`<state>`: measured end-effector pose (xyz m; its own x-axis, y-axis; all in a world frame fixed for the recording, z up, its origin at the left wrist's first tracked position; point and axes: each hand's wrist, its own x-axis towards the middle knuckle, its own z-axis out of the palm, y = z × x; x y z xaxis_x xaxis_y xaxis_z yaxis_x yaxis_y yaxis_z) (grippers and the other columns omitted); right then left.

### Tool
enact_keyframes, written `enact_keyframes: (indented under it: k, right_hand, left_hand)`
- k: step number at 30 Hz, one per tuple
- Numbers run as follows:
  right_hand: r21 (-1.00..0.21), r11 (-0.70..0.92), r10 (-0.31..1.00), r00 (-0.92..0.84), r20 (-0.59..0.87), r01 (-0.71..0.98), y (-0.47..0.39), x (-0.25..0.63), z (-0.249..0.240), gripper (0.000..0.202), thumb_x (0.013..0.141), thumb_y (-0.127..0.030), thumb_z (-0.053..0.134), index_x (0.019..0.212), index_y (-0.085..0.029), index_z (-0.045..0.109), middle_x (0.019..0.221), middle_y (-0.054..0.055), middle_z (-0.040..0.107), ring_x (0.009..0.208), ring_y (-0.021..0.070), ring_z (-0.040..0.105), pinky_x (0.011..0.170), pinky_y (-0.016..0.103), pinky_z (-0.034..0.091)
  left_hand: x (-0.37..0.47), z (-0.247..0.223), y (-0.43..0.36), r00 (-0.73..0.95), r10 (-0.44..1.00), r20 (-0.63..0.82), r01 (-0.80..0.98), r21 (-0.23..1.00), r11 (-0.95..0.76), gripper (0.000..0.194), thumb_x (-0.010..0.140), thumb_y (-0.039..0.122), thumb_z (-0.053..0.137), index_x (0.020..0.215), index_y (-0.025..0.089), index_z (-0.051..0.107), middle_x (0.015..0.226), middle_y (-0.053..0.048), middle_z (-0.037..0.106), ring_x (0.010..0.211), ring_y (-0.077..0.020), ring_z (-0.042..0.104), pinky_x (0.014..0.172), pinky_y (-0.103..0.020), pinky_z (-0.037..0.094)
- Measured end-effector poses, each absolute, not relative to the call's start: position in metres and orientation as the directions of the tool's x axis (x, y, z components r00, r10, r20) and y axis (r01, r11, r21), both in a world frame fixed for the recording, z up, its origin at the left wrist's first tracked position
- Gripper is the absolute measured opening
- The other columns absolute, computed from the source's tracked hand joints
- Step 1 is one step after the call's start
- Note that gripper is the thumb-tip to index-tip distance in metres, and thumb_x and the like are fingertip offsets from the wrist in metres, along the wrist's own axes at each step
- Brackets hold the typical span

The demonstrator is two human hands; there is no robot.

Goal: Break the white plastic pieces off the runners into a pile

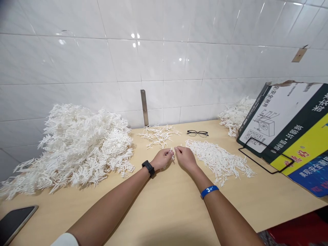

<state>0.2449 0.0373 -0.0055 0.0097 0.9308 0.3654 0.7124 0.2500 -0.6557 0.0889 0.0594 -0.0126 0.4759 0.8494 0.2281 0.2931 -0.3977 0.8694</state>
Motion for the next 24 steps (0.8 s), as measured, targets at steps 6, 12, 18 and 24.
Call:
enact_keyframes:
  k: [6, 12, 18, 24]
  right_hand:
    - [-0.628, 0.218, 0.92, 0.056, 0.387, 0.747, 0.037, 0.241, -0.007, 0.041, 0.09, -0.043, 0.041, 0.056, -0.021, 0.036, 0.051, -0.001, 0.045, 0.055, 0.0145, 0.039, 0.054, 0.028, 0.024]
    - [-0.707, 0.034, 0.784, 0.42, 0.458, 0.707, 0.047, 0.289, -0.004, 0.041, 0.089, -0.044, 0.04, 0.054, -0.023, 0.034, 0.046, -0.002, 0.04, 0.051, 0.0146, 0.033, 0.051, 0.029, 0.022]
    - [-0.682, -0.108, 0.814, 0.458, 0.358, 0.724, 0.047, 0.304, 0.002, 0.053, 0.08, -0.055, 0.054, 0.047, -0.023, 0.028, 0.042, -0.002, 0.035, 0.048, 0.0141, 0.031, 0.048, 0.03, 0.02]
    - [-0.809, 0.188, 0.938, 0.143, 0.317, 0.557, 0.033, 0.266, 0.009, 0.051, 0.088, -0.058, 0.043, 0.054, -0.022, 0.035, 0.051, -0.003, 0.035, 0.053, 0.0126, 0.034, 0.05, 0.027, 0.026]
  left_hand:
    - [0.089, -0.014, 0.061, 0.48, 0.844, 0.238, 0.278, 0.872, -0.404, 0.031, 0.088, 0.037, 0.04, 0.063, 0.018, 0.039, 0.061, 0.003, 0.038, 0.061, -0.0112, 0.036, 0.058, -0.024, 0.029]
    - [0.086, -0.016, 0.055, 0.542, 0.818, 0.194, 0.282, 0.875, -0.394, 0.031, 0.086, 0.037, 0.045, 0.062, 0.017, 0.044, 0.059, 0.003, 0.041, 0.059, -0.0109, 0.037, 0.057, -0.024, 0.029]
    - [0.088, -0.015, 0.057, 0.476, 0.864, 0.162, 0.269, 0.909, -0.319, 0.034, 0.088, 0.04, 0.043, 0.063, 0.018, 0.044, 0.057, 0.003, 0.044, 0.055, -0.0101, 0.038, 0.056, -0.023, 0.031]
    - [0.09, -0.018, 0.057, 0.421, 0.89, 0.173, 0.223, 0.932, -0.286, 0.038, 0.089, 0.045, 0.042, 0.064, 0.018, 0.045, 0.056, 0.003, 0.047, 0.053, -0.0097, 0.042, 0.055, -0.023, 0.034]
